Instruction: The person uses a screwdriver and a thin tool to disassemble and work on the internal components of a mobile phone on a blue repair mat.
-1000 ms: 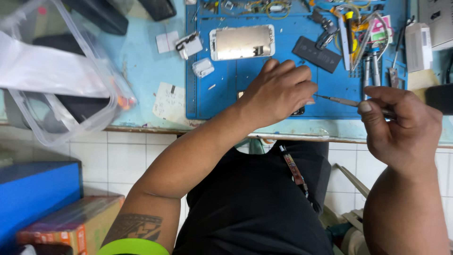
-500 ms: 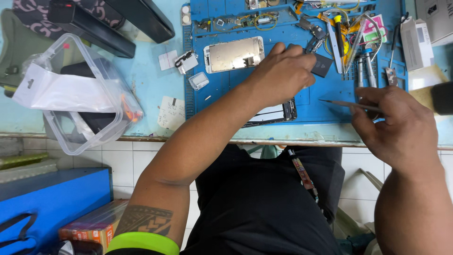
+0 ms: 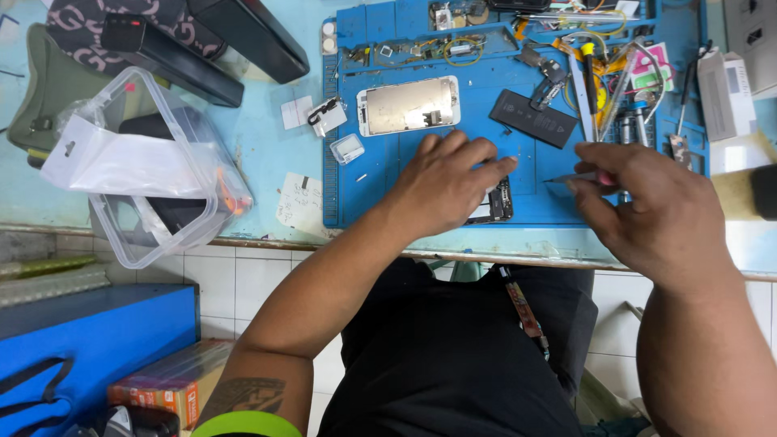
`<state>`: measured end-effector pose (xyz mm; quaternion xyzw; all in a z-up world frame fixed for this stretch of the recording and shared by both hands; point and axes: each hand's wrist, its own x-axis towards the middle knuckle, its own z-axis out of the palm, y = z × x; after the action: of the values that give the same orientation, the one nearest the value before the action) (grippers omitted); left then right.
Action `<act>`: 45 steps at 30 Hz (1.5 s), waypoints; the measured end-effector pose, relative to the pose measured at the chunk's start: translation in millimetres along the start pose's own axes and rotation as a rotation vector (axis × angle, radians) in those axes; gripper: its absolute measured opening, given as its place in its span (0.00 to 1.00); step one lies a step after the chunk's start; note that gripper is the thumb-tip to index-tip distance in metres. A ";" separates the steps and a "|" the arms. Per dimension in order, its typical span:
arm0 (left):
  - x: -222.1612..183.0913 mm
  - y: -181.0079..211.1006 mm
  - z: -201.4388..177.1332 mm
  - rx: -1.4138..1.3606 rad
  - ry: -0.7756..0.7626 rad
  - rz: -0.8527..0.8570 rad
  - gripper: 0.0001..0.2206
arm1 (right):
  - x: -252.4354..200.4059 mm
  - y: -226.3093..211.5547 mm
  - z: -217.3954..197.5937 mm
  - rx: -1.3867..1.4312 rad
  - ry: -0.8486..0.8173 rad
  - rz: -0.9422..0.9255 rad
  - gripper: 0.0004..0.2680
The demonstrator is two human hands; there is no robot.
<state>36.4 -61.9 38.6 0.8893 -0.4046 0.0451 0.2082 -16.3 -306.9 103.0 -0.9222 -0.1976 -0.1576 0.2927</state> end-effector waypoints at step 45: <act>-16.9 -8.4 -3.2 -0.204 -0.050 -0.077 0.11 | -53.1 54.4 87.1 0.574 0.210 0.170 0.27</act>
<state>31.6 -43.8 34.4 0.8792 -0.3778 -0.0264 0.2890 -22.5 -309.7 -12.4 -0.7939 -0.1251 -0.1648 0.5718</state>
